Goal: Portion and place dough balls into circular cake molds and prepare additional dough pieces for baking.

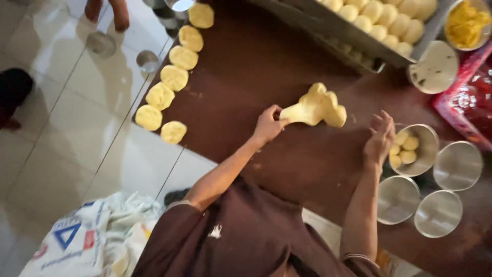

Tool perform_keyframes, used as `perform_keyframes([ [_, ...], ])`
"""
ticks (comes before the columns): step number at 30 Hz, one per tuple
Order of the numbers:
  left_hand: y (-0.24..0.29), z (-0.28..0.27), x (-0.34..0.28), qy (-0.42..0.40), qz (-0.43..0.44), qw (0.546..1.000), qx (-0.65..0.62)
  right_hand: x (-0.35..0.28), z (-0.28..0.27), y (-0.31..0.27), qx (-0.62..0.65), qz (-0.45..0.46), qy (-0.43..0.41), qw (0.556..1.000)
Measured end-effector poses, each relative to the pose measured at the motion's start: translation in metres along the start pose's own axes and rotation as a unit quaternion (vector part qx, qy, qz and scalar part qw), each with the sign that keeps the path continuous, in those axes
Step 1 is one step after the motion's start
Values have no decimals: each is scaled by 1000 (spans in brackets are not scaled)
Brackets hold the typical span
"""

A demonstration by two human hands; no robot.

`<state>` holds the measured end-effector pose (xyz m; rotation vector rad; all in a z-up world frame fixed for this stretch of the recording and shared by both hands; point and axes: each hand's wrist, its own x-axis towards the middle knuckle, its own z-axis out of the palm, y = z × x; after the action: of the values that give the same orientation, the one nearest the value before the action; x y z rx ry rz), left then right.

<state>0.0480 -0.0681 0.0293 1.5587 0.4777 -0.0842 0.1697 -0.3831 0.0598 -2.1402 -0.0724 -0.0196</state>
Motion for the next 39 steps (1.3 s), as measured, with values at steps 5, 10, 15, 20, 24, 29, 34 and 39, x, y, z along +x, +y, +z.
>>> perform_keyframes([
  [5, -47, -43, -21, -34, -29, 989, -140, -82, 26, -24, -3, -77, 55, 996],
  [10, -81, -76, -35, 58, -55, 995, -65, -128, 71, -18, 57, -5, -4, 998],
  [15, -89, -95, -56, 66, -15, 947, -315, -138, 128, -71, -53, -125, -19, 991],
  [20, -81, -70, -79, 64, 29, 896, -439, -122, 152, -94, -83, -99, -122, 984],
  [24, -52, -41, -91, 105, 42, 971, -209, -121, 146, -104, 206, 187, -194, 941],
  [29, -53, -18, -68, 160, 134, 977, 34, -126, 137, -68, 310, 246, -212, 893],
  [34, -46, -30, -57, 23, -31, 933, -358, -135, 104, -63, 288, 224, -189, 912],
  [39, 4, -55, -89, -71, -48, 914, -396, -155, 80, -68, 562, 243, -239, 754],
])
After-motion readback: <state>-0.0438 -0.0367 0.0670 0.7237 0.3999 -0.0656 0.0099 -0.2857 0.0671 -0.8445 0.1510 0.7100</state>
